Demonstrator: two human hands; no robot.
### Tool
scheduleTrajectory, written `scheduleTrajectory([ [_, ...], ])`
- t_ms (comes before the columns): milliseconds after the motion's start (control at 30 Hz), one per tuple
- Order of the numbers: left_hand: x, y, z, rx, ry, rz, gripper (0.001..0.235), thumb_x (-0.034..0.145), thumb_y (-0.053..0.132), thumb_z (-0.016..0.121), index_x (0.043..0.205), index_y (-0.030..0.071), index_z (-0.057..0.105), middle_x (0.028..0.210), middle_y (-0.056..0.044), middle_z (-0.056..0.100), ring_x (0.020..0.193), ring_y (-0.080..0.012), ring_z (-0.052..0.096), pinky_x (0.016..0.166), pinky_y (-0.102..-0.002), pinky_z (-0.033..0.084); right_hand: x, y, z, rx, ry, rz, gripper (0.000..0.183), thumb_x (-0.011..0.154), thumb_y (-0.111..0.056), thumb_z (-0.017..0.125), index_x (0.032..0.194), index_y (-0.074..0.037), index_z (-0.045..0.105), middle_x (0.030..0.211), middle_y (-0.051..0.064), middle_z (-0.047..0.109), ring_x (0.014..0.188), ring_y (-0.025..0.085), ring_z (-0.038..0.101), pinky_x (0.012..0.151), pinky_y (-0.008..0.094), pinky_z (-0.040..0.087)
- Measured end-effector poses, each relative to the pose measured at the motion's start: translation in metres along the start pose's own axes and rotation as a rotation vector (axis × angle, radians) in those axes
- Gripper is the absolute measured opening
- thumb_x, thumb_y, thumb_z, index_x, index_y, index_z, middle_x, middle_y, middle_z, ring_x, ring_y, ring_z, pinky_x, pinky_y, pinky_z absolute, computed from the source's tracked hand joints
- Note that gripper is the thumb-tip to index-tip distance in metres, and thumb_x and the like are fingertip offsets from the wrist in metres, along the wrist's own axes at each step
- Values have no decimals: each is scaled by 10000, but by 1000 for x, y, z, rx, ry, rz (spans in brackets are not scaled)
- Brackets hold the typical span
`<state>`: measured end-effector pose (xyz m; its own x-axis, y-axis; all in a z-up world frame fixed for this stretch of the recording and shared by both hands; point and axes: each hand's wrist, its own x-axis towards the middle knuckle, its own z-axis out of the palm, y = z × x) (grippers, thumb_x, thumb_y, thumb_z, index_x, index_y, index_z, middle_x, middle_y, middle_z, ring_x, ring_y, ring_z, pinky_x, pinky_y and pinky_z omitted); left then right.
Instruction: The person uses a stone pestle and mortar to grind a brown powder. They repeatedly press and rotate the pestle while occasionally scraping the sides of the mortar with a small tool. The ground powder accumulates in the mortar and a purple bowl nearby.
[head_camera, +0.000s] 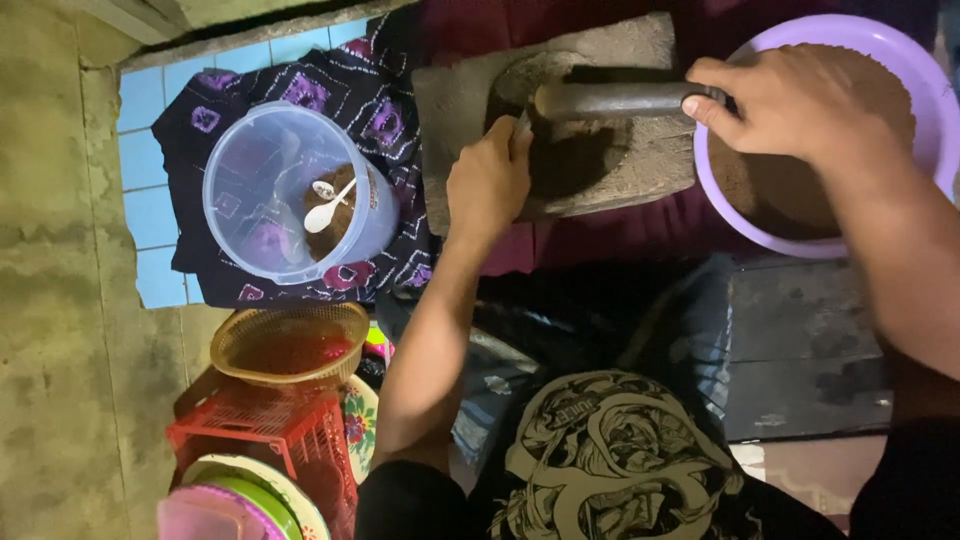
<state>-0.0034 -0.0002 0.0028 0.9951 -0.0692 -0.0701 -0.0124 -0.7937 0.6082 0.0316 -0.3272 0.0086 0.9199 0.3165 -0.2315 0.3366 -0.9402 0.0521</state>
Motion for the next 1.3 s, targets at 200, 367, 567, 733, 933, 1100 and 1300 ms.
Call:
scheduleTrajectory([
  [200, -2, 4, -6, -46, 1, -5, 188, 1044, 290, 472, 1031, 142, 588, 821, -148, 733, 730, -479, 667, 579, -546, 460, 4, 3, 4, 65, -44, 1, 354, 1118, -508, 400, 1257, -223, 557, 556, 135, 622, 594, 383, 670, 580, 503, 531],
  [367, -1, 5, -6, -35, -20, -33, 215, 1043, 319, 452, 1033, 145, 577, 851, -186, 738, 758, -516, 655, 601, -571, 456, 3, -4, -12, 189, -72, 17, 500, 1002, -481, 620, 1321, -125, 473, 812, 214, 694, 712, 446, 691, 634, 543, 520],
  [567, 0, 1, -1, -12, 2, 2, 197, 1050, 300, 458, 1005, 141, 565, 824, -170, 734, 714, -500, 656, 572, -573, 460, 1, 8, -1, 79, 80, -47, 362, 1078, -524, 537, 1289, -238, 609, 921, 77, 727, 776, 410, 713, 730, 517, 526],
  [733, 0, -5, 4, -2, 36, 48, 247, 1062, 323, 437, 951, 120, 522, 750, -141, 686, 613, -452, 627, 488, -539, 444, 2, 4, -1, 149, 100, -81, 330, 1176, -385, 433, 1309, -150, 624, 1136, 164, 740, 896, 461, 706, 717, 564, 524],
  [933, 1, -5, 6, 13, 20, 25, 213, 1049, 310, 447, 1107, 135, 553, 811, -178, 733, 660, -504, 650, 488, -568, 448, 19, 10, 4, -53, 61, -44, 371, 1230, -404, 329, 1299, -195, 628, 897, 218, 766, 816, 516, 722, 707, 583, 532],
  [1100, 1, -3, 6, -8, 17, 24, 227, 1054, 321, 426, 1083, 126, 539, 787, -165, 718, 640, -493, 645, 477, -559, 461, 19, 10, 2, 117, 36, -13, 355, 1224, -332, 364, 1229, -108, 640, 967, 299, 741, 905, 576, 655, 761, 620, 476],
  [1300, 3, 2, 0, -40, -17, -75, 235, 1049, 359, 421, 1121, 175, 548, 849, -206, 746, 745, -537, 669, 577, -602, 486, 23, 18, 7, 65, 46, -67, 376, 1232, -328, 367, 1107, -119, 654, 919, 222, 734, 888, 488, 660, 762, 549, 462],
])
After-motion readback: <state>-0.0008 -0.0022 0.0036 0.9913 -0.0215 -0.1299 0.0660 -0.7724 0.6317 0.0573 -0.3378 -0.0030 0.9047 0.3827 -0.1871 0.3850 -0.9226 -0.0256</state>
